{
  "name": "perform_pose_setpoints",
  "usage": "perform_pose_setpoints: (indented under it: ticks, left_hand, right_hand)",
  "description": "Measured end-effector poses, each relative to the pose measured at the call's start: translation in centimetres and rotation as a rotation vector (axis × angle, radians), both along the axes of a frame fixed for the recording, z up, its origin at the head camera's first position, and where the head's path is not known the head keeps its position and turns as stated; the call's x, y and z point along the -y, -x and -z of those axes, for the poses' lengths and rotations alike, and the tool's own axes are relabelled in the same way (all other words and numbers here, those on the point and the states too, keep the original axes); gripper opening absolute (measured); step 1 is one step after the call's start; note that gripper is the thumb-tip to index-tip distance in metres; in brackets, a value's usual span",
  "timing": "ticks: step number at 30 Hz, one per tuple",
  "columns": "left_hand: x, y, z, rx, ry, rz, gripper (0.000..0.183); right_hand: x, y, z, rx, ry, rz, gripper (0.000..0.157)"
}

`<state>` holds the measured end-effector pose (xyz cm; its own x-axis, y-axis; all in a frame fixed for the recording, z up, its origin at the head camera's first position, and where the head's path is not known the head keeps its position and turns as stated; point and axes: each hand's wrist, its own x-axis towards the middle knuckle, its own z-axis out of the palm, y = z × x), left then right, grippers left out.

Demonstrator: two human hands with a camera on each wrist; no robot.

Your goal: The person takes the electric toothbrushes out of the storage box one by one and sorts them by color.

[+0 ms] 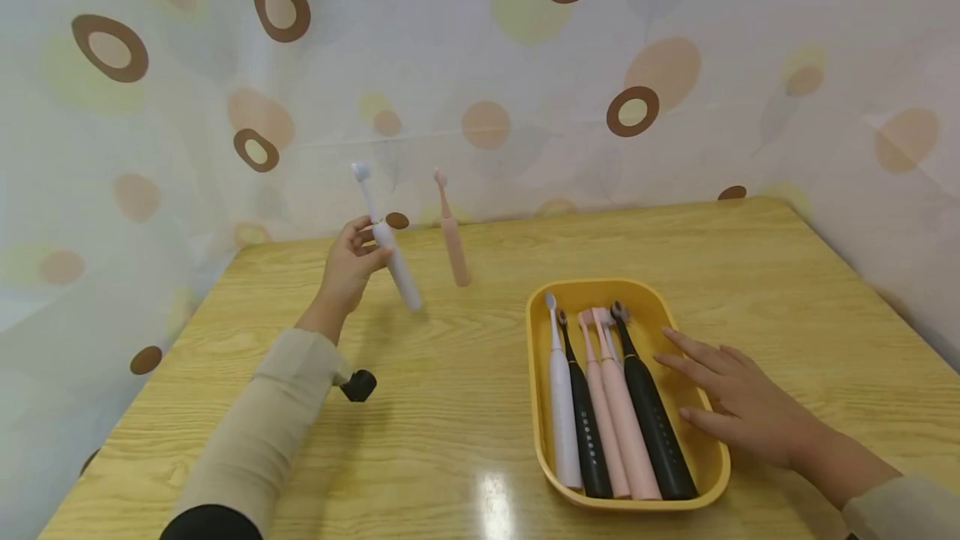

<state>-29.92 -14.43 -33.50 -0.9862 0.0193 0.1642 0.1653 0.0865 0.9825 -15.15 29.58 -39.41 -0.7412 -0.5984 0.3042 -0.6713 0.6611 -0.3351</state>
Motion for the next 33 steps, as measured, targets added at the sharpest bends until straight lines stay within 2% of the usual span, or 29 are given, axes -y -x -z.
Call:
perform_pose_setpoints:
  ticks: [5,13,20,33]
  left_hand:
    - [0.6,0.9,0.8,0.024,0.053,-0.064,0.051]
    - [1.6,1.9,1.7,-0.001,0.126,-0.141,0.047]
    - [2.0,2.2,2.1,0.021,0.131,-0.167,0.048]
    - [3.0,2.2,2.5,0.045,0.129,-0.206,0.047]
  right_hand:
    - [0.0,0.0,0.1,-0.016,-0.001,-0.01,0.057]
    - [0.0,0.1,0.2,-0.02,0.0,-0.02,0.058]
    - [0.0,0.0,0.2,0.001,0.01,0.004,0.057]
    - [-0.1,0.0,0.3,-0.019,0.011,-0.009,0.057]
